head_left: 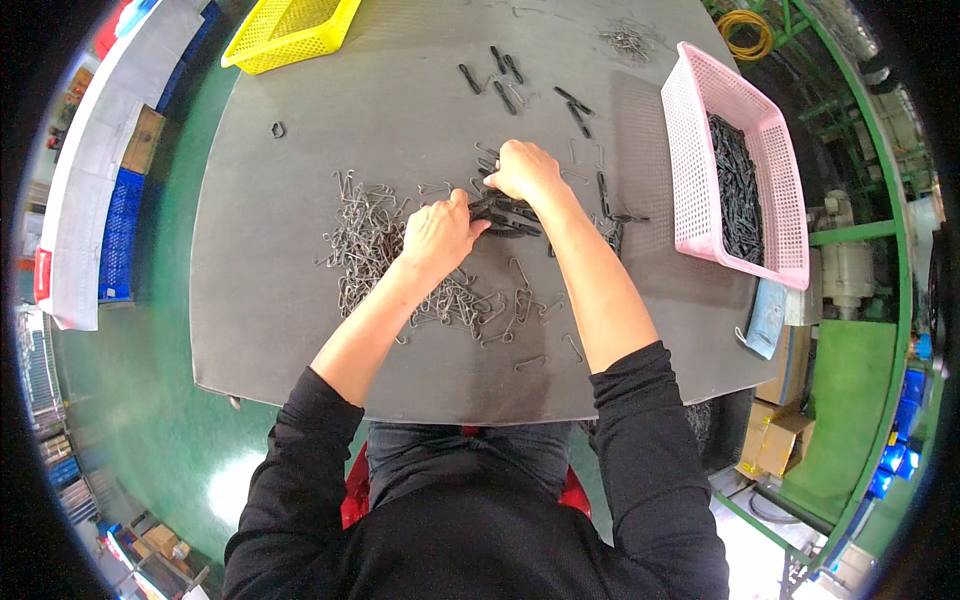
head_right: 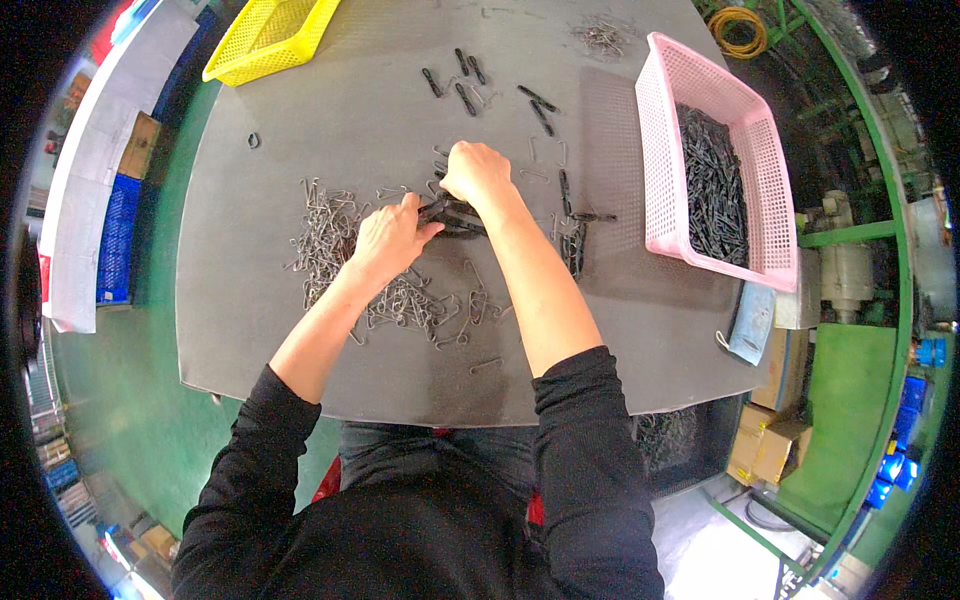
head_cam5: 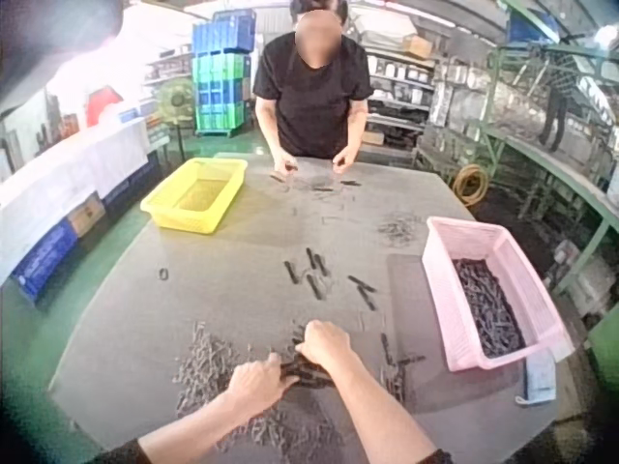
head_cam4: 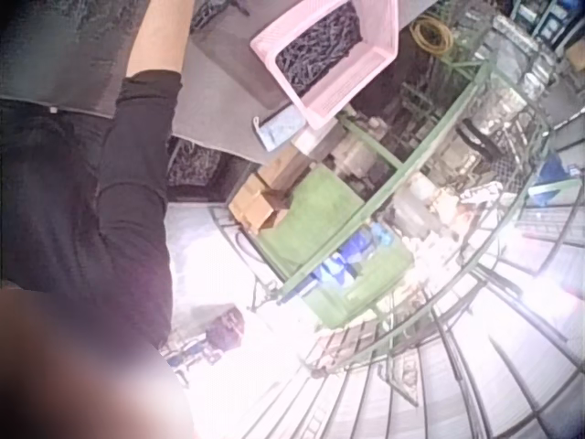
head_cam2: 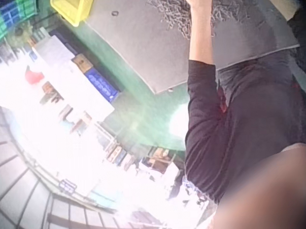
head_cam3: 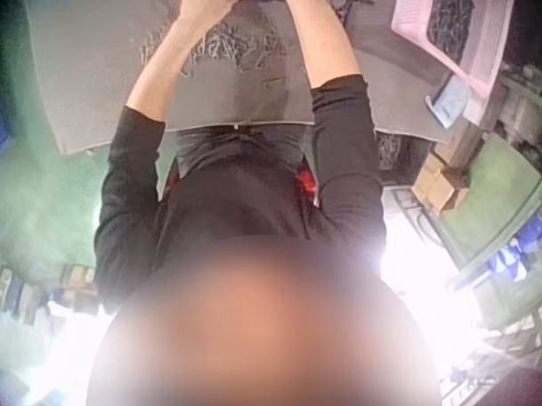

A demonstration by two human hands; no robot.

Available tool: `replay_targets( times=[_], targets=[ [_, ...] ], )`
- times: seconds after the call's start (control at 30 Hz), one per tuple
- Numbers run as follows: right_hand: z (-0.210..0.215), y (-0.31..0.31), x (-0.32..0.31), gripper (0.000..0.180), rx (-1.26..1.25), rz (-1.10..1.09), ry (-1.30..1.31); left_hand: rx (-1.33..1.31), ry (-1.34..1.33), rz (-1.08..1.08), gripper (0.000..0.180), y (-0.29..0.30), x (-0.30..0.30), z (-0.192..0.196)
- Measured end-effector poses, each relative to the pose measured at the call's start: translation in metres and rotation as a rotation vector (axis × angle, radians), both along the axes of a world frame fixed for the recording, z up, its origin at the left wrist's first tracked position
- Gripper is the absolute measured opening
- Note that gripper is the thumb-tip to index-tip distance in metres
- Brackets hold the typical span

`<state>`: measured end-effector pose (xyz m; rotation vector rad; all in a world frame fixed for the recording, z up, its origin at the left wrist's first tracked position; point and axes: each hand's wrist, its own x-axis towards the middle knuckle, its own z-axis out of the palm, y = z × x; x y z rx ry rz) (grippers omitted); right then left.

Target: The person separates a mixed pile of black plastic fasteners and metal wire hooks on a table by hand, placing the black fasteners into a pink basket and the metal hooks into a yellow basket. After sorting, the person gathers the remaining metal hooks and transfers them into a black bin.

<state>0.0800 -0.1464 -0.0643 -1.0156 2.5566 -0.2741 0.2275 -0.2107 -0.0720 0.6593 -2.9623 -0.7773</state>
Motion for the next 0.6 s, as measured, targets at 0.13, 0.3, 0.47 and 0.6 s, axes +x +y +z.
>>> replay_targets(
  times=[0.13,0.3,0.47,0.6],
  targets=[
    [-0.008,0.029,-0.024,0.031,-0.241,0.038,-0.309,-0.046,-0.047,-0.055,0.029,0.001,-0.007,-0.008],
    [0.009,0.097,-0.006,0.014,-1.143,-0.487,-1.298,0.368,0.054,-0.161,0.026,-0.024,0.000,0.003],
    [0.009,0.104,-0.014,0.013,-0.962,-0.346,-1.290,1.643,0.220,-0.042,0.020,-0.043,0.018,0.011],
    [0.002,0.084,-0.001,0.029,-0.148,0.009,-0.003,1.795,0.260,-0.014,0.017,-0.036,0.016,0.013]
  ],
)
